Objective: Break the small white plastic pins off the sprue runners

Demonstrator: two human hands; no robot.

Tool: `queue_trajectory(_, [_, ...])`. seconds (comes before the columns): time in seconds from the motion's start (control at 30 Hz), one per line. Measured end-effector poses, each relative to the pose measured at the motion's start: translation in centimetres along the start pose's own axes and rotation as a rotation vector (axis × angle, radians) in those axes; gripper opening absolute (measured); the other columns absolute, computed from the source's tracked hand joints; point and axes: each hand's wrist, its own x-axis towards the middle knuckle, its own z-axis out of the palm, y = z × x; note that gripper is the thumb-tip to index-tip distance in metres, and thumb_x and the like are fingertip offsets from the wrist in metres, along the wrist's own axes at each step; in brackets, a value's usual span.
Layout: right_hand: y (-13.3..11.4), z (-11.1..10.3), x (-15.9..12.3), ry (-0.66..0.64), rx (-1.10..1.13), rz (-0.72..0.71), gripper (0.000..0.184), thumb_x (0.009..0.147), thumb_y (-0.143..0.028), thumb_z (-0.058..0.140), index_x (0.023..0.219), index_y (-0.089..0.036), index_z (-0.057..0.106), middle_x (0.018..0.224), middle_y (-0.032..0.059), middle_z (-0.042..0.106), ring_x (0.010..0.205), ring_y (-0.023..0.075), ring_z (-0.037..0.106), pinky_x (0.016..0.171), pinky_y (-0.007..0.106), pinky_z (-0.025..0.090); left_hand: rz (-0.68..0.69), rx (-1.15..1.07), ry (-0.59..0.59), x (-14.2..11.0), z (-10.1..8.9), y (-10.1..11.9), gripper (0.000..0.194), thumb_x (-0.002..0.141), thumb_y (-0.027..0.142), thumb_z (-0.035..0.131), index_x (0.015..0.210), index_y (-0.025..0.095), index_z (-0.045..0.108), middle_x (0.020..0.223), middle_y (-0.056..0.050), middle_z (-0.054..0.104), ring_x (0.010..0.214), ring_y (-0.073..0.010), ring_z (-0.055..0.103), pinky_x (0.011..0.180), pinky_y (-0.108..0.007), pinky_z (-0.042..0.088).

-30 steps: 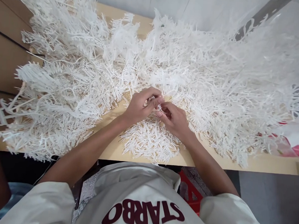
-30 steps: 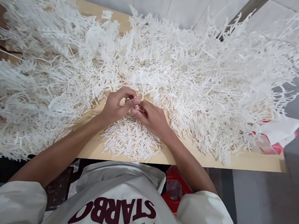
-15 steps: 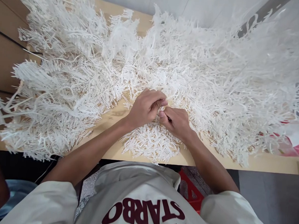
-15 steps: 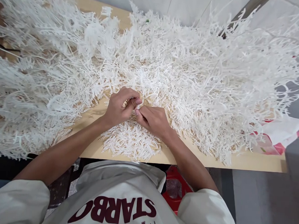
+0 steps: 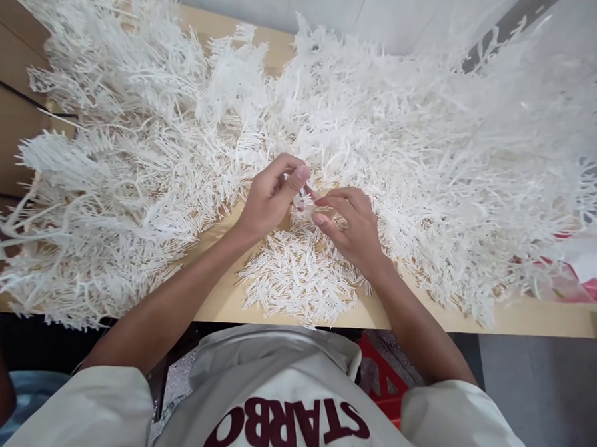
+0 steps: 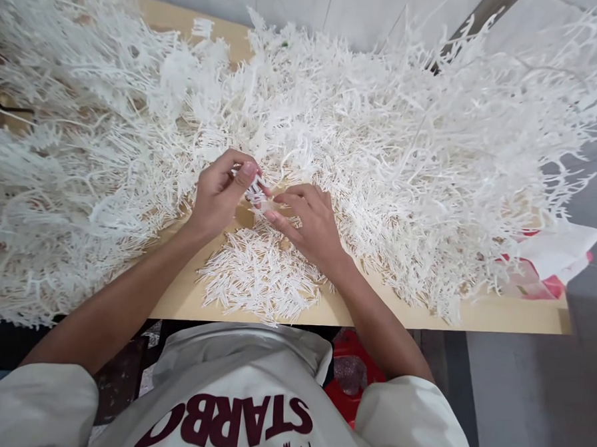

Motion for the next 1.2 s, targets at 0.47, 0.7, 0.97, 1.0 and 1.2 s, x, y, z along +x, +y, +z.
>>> queue_trajectory(0.47, [-0.3,0.2,-0.1,0.031,0.230,0.288,0.021,0.089,-0.040,0.053,0.082,-0.021,0.058,0.068,-0.0035,0.059,0.058,0.0068,0.050,0.056,0.022,0.039,0.059,-0.057,-0.282,-0.6,-0.3,-0.7,0.021,0.091,0.023,0.045,0.111,0.022,0.049,0.100,-0.003,0.059,0.091,-0.0112,0.059,0.079,-0.026,0.051])
queue_trajectory(0.7, [-0.6,0.0,-0.2,0.104,0.370,0.273,0.016,0.087,-0.034,0.056,0.079,-0.021,0.059,0.073,-0.0029,0.061,0.061,0.0067,0.052,0.059,0.023,0.042,0.032,-0.043,-0.280,-0.3,-0.2,-0.7,0.023,0.083,0.028,0.061,0.099,0.022,0.045,0.090,0.000,0.055,0.075,-0.0065,0.058,0.067,-0.019,0.049])
queue_trajectory(0.97, [-0.8,0.3,-0.4,0.257,0.498,0.448,0.017,0.089,-0.039,0.052,0.086,-0.023,0.053,0.065,-0.0049,0.057,0.056,0.0070,0.054,0.056,0.023,0.043,0.048,0.183,-0.286,0.1,-0.5,-0.1,0.026,0.078,0.038,0.067,0.095,0.020,0.058,0.078,0.002,0.056,0.067,-0.0059,0.049,0.064,-0.020,0.043])
queue_trajectory(1.0, [-0.8,0.2,-0.4,0.248,0.505,0.443,0.019,0.089,-0.040,0.051,0.084,-0.022,0.053,0.065,-0.0047,0.057,0.056,0.0070,0.053,0.057,0.024,0.044,0.049,0.203,-0.278,0.1,-0.5,-0.1,0.023,0.079,0.038,0.067,0.091,0.019,0.059,0.077,0.002,0.057,0.066,-0.0059,0.048,0.063,-0.020,0.043])
queue_trajectory(1.2, [-0.5,0.1,-0.1,0.021,0.474,0.383,0.024,0.086,-0.046,0.055,0.087,-0.022,0.057,0.069,-0.0037,0.057,0.058,0.0072,0.051,0.053,0.023,0.039,0.110,0.274,-0.260,-0.1,-0.4,-0.4,0.010,0.081,0.024,0.064,0.088,0.020,0.060,0.080,0.002,0.061,0.067,-0.0053,0.052,0.065,-0.020,0.043])
